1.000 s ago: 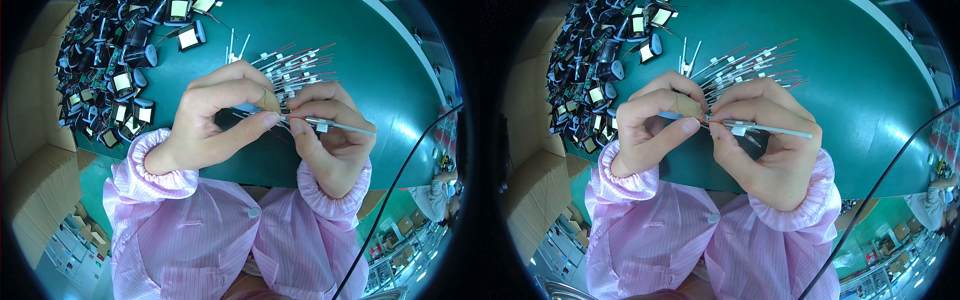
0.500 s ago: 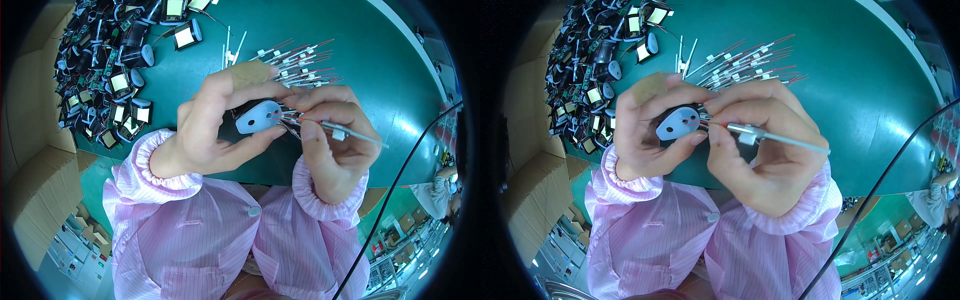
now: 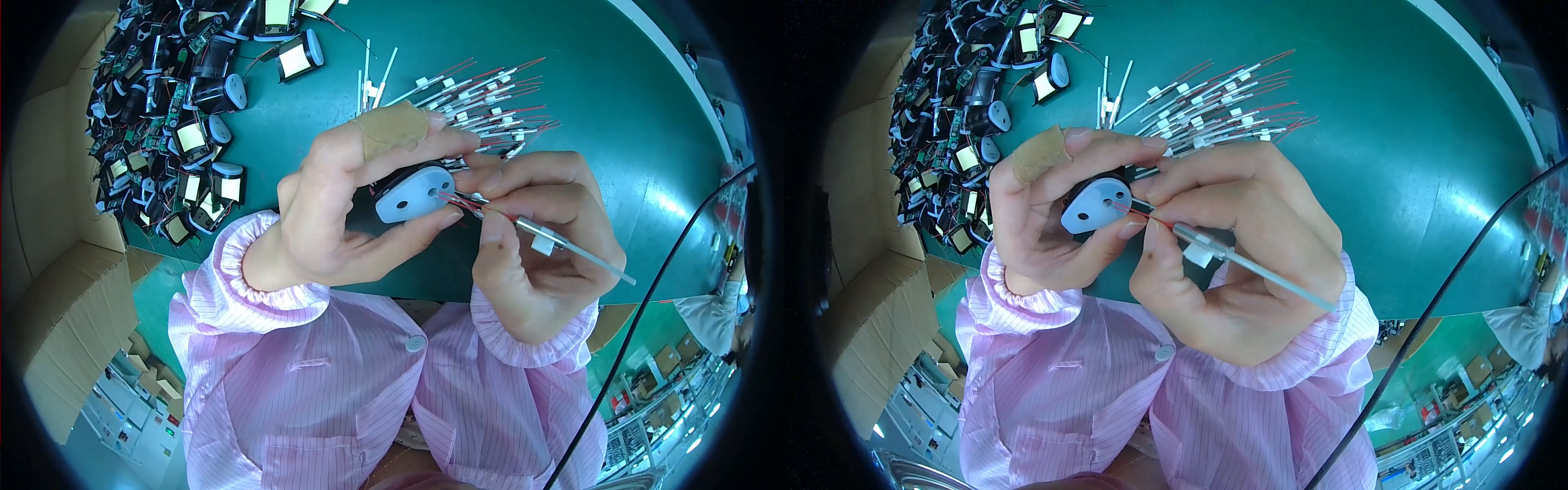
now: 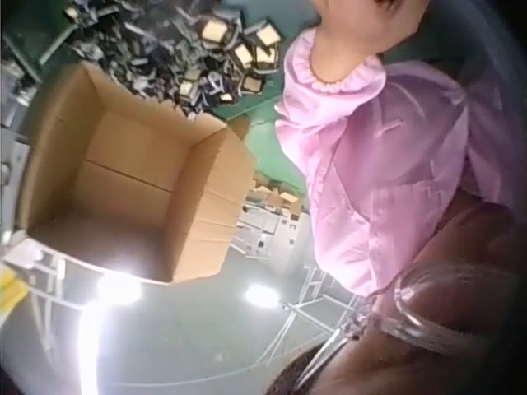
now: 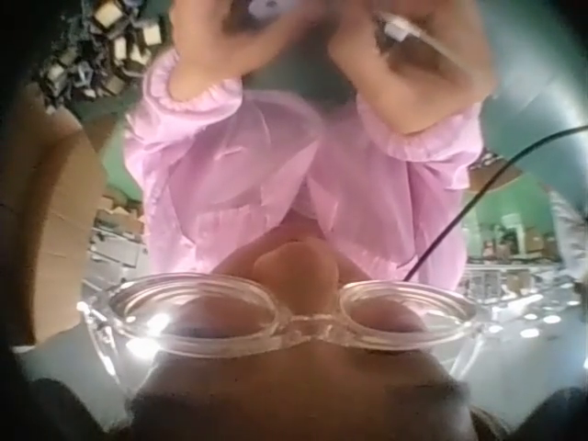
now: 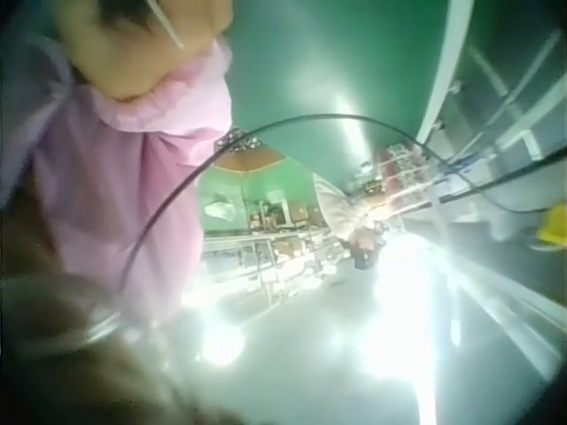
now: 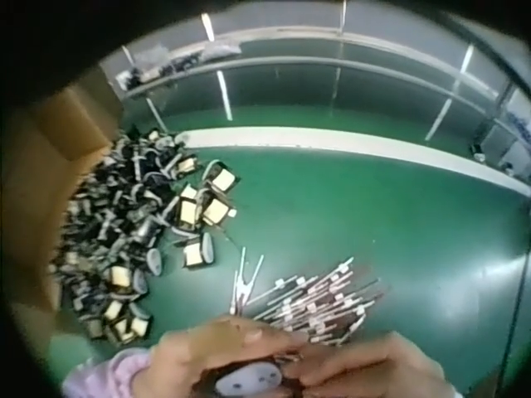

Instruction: The person assembles electronic components by manually inserting multiple electrical wires into a cylindrical housing.

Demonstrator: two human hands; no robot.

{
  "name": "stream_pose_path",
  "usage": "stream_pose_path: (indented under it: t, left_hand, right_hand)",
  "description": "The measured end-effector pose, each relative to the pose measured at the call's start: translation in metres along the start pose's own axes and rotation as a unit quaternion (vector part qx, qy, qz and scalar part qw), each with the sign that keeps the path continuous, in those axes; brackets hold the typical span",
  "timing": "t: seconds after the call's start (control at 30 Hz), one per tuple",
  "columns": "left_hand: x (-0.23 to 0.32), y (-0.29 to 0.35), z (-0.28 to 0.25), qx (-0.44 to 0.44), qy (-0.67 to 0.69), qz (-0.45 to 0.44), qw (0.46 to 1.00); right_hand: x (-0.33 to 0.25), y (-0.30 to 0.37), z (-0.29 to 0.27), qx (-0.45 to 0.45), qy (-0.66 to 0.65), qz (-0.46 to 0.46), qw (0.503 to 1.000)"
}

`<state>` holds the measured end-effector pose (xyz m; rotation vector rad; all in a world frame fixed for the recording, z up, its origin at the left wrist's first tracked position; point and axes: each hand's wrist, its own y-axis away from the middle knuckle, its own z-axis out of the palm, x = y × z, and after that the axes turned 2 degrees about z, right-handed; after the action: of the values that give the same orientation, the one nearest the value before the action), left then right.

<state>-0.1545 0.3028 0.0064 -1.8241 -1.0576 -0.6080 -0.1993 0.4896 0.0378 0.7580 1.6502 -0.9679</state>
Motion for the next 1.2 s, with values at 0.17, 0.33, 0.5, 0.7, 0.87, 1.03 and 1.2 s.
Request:
stream_pose_path:
  t: [0.17, 0.33, 0.5, 0.7, 0.87, 1.03, 1.2]
  left_hand:
    - [-0.006, 0.002, 0.004, 0.020, 0.026, 0.023, 0.999]
    - [-0.005, 0.001, 0.003, 0.008, 0.018, 0.010, 1.000]
    - [-0.011, 0.000, 0.006, 0.026, 0.021, 0.051, 0.998]
    - [-0.012, -0.001, 0.004, 0.009, 0.017, 0.063, 0.998]
    - [-0.011, -0.002, 0.004, 0.008, 0.021, 0.060, 0.998]
    - [-0.008, -0.001, 0.003, -0.004, 0.013, 0.043, 0.999]
    - [-0.010, -0.003, 0.000, -0.007, 0.013, 0.064, 0.998]
  right_hand:
    - [0.000, 0.000, 0.002, 0.002, 0.040, -0.024, 0.999]
    - [-0.002, 0.000, 0.002, 0.007, 0.095, -0.032, 0.995]
    - [0.000, -0.003, 0.003, 0.008, 0.107, -0.073, 0.992]
    - [0.000, -0.002, 0.003, 0.010, 0.139, -0.096, 0.986]
    - [0.001, -0.003, 0.004, 0.015, 0.169, -0.118, 0.978]
    - [0.000, -0.003, 0.005, 0.022, 0.165, -0.117, 0.979]
    - [-0.004, -0.004, 0.004, 0.011, 0.164, -0.096, 0.982]
